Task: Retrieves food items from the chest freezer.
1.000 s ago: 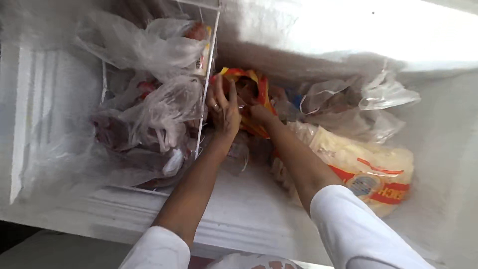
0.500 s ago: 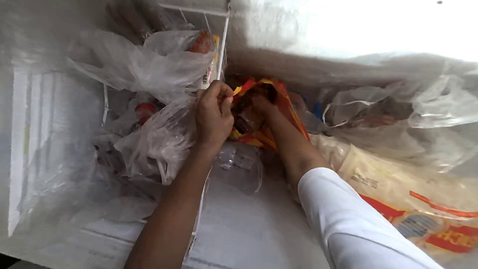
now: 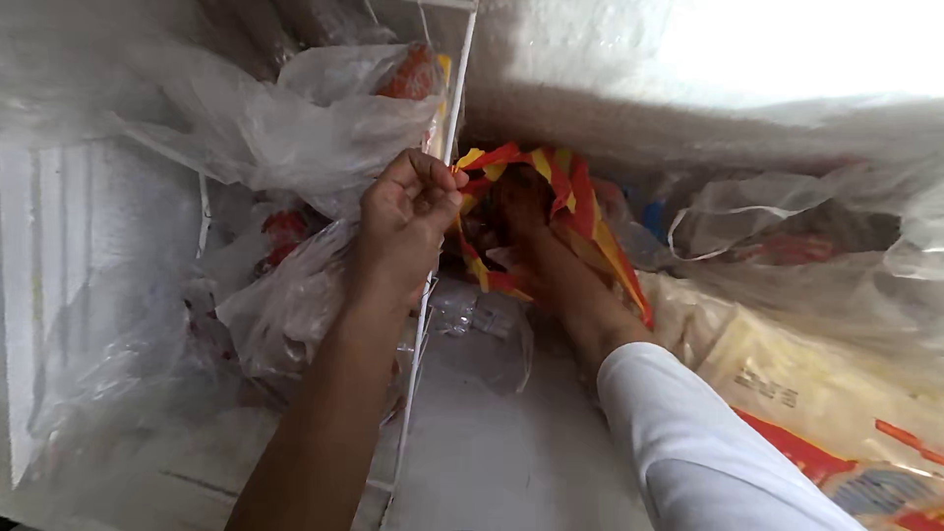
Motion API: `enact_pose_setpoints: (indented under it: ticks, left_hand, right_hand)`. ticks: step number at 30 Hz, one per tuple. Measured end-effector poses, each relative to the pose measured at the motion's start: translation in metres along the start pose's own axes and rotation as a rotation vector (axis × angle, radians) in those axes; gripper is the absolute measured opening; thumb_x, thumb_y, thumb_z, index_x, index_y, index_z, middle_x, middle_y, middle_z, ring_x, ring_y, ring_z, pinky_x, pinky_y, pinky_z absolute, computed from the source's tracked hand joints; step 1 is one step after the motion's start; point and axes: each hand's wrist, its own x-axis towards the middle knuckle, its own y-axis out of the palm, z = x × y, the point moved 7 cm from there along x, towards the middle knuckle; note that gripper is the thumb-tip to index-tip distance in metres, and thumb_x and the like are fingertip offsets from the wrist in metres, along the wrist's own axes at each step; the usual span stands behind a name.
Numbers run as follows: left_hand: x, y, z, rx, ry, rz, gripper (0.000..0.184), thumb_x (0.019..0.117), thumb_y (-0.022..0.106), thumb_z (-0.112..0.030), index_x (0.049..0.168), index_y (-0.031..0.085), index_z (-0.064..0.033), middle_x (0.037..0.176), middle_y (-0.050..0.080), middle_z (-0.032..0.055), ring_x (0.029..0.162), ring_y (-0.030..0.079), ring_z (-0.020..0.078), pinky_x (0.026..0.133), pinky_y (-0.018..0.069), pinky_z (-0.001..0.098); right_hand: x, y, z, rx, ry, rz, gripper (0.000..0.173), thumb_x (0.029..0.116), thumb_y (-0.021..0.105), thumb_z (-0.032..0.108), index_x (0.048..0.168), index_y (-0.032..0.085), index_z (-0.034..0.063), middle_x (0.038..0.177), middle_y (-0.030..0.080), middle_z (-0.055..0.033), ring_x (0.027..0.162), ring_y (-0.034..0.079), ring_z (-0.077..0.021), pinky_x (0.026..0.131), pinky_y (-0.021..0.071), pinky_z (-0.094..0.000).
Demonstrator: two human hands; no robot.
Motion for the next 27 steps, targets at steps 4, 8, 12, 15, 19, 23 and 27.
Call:
enact_pose_setpoints:
  ticks: [4,8,12,15,19,23,27]
  left_hand:
    - [-0.007,0.007,-0.004,0.093,0.139,0.086,0.019,0.0913,0.057,0.009,0.097,0.053,-0.0095,0.111,0.067,0.0032,0.106,0.067,0.0130,0.089,0.0585,0.0307]
    - [-0.003,0.007,-0.001,-0.074,0.172,0.146,0.023,0.0911,0.053,0.010,0.101,0.053,-0.0113,0.121,0.064,0.0059,0.113,0.066,0.0205,0.096,0.0580,0.0411]
    - [-0.002,0.008,-0.002,-0.165,0.180,0.135,0.023,0.0931,0.056,0.006,0.104,0.054,-0.0140,0.122,0.065,0.0049,0.118,0.064,0.0223,0.100,0.0553,0.0426]
    - [-0.002,0.008,-0.003,-0.164,0.190,0.142,0.022,0.0927,0.055,0.006,0.104,0.054,-0.0130,0.123,0.065,0.0067,0.119,0.063,0.0240,0.102,0.0544,0.0439]
    - [-0.004,0.010,-0.002,-0.155,0.198,0.188,0.021,0.0927,0.055,0.005,0.104,0.057,-0.0115,0.124,0.065,0.0080,0.120,0.063,0.0246,0.104,0.0533,0.0456]
    - [-0.006,0.011,-0.001,-0.149,0.204,0.214,0.018,0.0933,0.053,0.004,0.103,0.060,-0.0092,0.122,0.066,0.0098,0.119,0.063,0.0259,0.106,0.0518,0.0455]
    - [-0.009,0.010,-0.003,-0.084,0.170,0.234,0.016,0.0944,0.054,0.001,0.103,0.061,-0.0096,0.117,0.068,0.0075,0.115,0.065,0.0233,0.104,0.0533,0.0427]
  right_hand:
    - [0.052,0.015,-0.037,-0.081,-0.005,0.025,0.073,0.0865,0.078,0.024,0.150,0.048,0.0014,0.152,0.044,-0.0306,0.143,0.039,-0.0502,0.114,0.0307,-0.0690]
    - [0.051,0.038,-0.054,0.199,0.071,0.206,0.075,0.0958,0.066,0.053,0.148,0.051,0.0020,0.151,0.048,-0.0266,0.144,0.041,-0.0423,0.119,0.0330,-0.0599]
    - [0.002,0.056,-0.035,0.214,0.161,0.619,0.078,0.0980,0.052,0.067,0.141,0.059,0.0021,0.141,0.058,-0.0258,0.136,0.052,-0.0417,0.115,0.0354,-0.0639]
    - [-0.003,0.063,-0.018,0.182,0.115,0.705,0.069,0.1002,0.059,0.055,0.141,0.057,-0.0002,0.141,0.058,-0.0252,0.135,0.052,-0.0396,0.114,0.0357,-0.0594]
    - [0.048,0.063,-0.050,0.102,0.034,0.155,0.059,0.0929,0.072,0.019,0.142,0.053,-0.0071,0.142,0.052,-0.0353,0.134,0.050,-0.0504,0.111,0.0404,-0.0634]
    - [0.062,0.033,-0.040,0.146,0.060,0.029,0.084,0.0849,0.080,0.018,0.153,0.038,-0.0064,0.157,0.038,-0.0311,0.148,0.033,-0.0459,0.121,0.0264,-0.0558]
    - [0.057,0.035,-0.042,0.156,0.026,-0.024,0.063,0.0923,0.073,0.029,0.143,0.053,-0.0025,0.145,0.053,-0.0282,0.140,0.046,-0.0428,0.116,0.0366,-0.0575]
